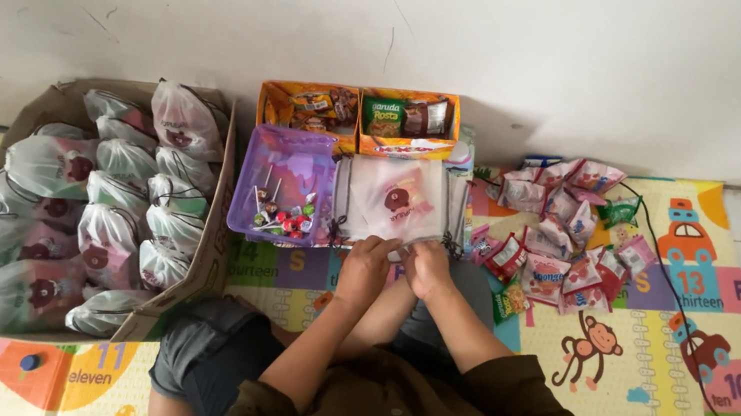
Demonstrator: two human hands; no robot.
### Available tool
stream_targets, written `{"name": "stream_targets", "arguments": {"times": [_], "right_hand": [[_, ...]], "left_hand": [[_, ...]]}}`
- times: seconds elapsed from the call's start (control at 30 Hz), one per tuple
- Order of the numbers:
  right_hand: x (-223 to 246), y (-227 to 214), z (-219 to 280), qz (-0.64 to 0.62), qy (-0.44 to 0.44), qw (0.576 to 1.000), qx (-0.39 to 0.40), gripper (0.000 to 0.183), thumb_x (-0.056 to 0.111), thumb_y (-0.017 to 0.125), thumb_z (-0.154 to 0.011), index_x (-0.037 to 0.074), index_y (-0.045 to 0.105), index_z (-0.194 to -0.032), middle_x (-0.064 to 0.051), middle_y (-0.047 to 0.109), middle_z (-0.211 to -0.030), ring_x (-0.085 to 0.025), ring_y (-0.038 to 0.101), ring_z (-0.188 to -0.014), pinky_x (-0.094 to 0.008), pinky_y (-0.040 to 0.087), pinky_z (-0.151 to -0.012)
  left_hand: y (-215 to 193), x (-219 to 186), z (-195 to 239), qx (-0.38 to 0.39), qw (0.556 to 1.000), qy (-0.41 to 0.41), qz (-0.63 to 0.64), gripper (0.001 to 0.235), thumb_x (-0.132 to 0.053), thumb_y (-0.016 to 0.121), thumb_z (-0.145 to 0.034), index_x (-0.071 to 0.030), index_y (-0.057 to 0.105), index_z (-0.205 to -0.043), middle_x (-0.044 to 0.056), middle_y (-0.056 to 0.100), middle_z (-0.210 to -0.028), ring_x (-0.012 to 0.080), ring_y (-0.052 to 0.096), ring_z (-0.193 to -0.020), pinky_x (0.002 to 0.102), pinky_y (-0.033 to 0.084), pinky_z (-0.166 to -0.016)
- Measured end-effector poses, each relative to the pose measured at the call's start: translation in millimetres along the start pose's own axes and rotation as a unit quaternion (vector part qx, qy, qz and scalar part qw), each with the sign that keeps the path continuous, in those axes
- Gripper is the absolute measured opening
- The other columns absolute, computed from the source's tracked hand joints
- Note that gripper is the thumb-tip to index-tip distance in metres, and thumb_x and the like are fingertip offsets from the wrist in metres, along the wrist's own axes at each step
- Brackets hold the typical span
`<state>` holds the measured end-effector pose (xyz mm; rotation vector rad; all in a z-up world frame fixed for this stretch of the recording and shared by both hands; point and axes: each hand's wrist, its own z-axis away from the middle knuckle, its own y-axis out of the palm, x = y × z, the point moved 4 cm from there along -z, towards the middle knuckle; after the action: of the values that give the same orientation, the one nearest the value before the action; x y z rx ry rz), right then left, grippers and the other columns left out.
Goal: Packing various snack items into small plastic gift bags while sitting on the floor.
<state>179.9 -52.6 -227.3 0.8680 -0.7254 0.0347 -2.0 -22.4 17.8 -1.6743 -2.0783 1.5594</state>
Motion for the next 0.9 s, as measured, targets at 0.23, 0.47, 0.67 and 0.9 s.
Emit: {"name": "stream_targets", "arguments": {"times": [0.23, 0.47, 0.67, 0.9], "right_hand": [[36.5, 68.1, 55.4, 0.005, 0.017, 1.0, 0.001, 0.023, -0.005, 0.065, -0.089, 0.004, 0.067, -0.11, -0.014, 0.06, -0.102, -0.032, 0.052, -0.099, -0.06, 0.04, -0.104], [64.2, 119.6, 89.4, 0.048, 0.012, 0.997, 0.053, 0.02, 0.006, 0.057, -0.1, 0.012, 0.06, -0.119, -0.006, 0.064, -0.101, -0.022, 0.061, -0.103, -0.038, 0.047, -0.106], [22.2, 72.7, 40.1, 0.038, -0.034, 0.998, 0.048, 0.008, 0.001, 0.066, -0.093, 0.006, 0.068, -0.1, -0.01, 0.067, -0.095, -0.026, 0.059, -0.096, -0.049, 0.047, -0.1], [43.6, 105.3, 59.2, 0.005, -0.038, 0.996, 0.085, 0.006, 0.0, 0.066, -0.092, 0.005, 0.068, -0.095, -0.013, 0.069, -0.086, -0.032, 0.062, -0.086, -0.049, 0.048, -0.095]], "left_hand": [[-2.1, -1.4, -4.9, -0.018, 0.996, -0.056, -0.06, 0.054, -0.025, 0.077, -0.073, -0.029, 0.07, -0.126, 0.001, 0.062, -0.105, 0.0268, 0.069, -0.084, 0.04, 0.061, -0.072], [17.3, 16.1, -7.7, 0.087, 0.987, -0.131, 0.019, 0.057, -0.007, 0.061, -0.08, -0.027, 0.065, -0.133, 0.004, 0.056, -0.11, 0.0418, 0.072, -0.08, 0.051, 0.064, -0.069], [5.3, 23.6, -8.4, 0.067, 0.984, -0.153, 0.068, 0.056, -0.001, 0.064, -0.076, -0.026, 0.071, -0.126, 0.0, 0.057, -0.104, 0.0359, 0.073, -0.086, 0.045, 0.065, -0.07], [-7.4, 31.3, -9.1, 0.085, 0.977, -0.187, 0.061, 0.052, -0.001, 0.067, -0.078, -0.023, 0.072, -0.124, 0.0, 0.059, -0.106, 0.0322, 0.073, -0.093, 0.045, 0.064, -0.078]]}}
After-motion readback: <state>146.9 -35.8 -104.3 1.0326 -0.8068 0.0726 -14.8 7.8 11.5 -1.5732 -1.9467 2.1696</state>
